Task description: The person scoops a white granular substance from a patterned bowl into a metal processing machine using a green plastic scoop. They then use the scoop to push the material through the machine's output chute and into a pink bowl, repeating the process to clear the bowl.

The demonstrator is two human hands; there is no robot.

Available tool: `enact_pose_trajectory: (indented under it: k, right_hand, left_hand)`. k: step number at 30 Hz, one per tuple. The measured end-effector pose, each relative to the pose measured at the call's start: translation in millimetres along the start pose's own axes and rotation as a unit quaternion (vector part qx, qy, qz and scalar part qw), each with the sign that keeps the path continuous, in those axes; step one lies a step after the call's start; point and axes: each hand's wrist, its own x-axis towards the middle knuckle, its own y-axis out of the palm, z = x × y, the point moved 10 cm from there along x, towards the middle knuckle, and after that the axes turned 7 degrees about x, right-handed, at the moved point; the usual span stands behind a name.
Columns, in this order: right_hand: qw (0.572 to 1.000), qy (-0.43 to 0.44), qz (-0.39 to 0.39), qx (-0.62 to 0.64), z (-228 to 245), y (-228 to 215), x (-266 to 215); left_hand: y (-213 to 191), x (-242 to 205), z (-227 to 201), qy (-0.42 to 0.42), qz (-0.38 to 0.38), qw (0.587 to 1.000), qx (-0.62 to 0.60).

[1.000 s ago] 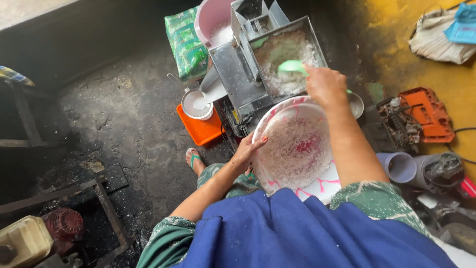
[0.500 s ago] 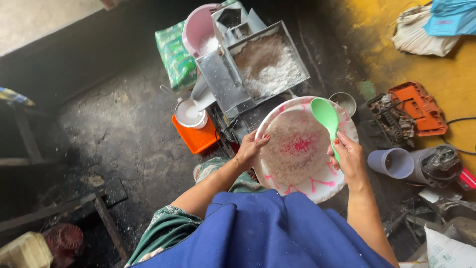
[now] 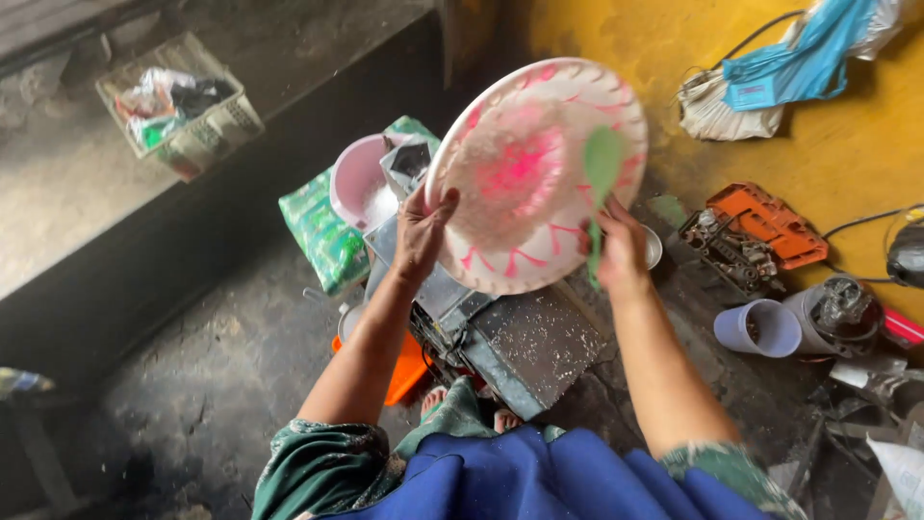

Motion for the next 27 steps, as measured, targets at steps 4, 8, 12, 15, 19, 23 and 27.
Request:
enact_pose_trajectory:
  k: [4, 8, 12, 15, 19, 23, 27]
  right_hand:
    - [0.984, -0.085, 0.011, -0.154, 6, 103, 24]
    - [0.758, -0.338, 0.078, -0.553, 0, 189, -4]
    - [0.670, -0.329, 0.104, -0.657, -9, 202, -60]
    - [0.639, -0.286, 0.088, -0.708, -11, 193, -68]
    - [0.635, -0.320, 0.082, -0.698, 16, 191, -70]
    - [0.674, -0.430, -0.003, -0.601, 57, 201, -48]
    - [0.570, -0.490, 0.093, -0.653, 14, 239, -72]
  left_hand:
    - [-22, 44, 14, 0.055, 0.035, 0.997, 0.048]
    - [-29, 68, 8, 0.065, 0.043, 0.997, 0.008]
    - [-45, 80, 5, 0.066, 0.053, 0.996, 0.008]
    - [-57, 83, -2, 0.097, 0.065, 0.993, 0.007]
    - [-61, 88, 16, 0.117, 0.128, 0.983, 0.051]
    - [-56, 89, 21, 0.148, 0.146, 0.978, 0.030]
    - [-42, 83, -9, 0.202, 0.127, 0.967, 0.094]
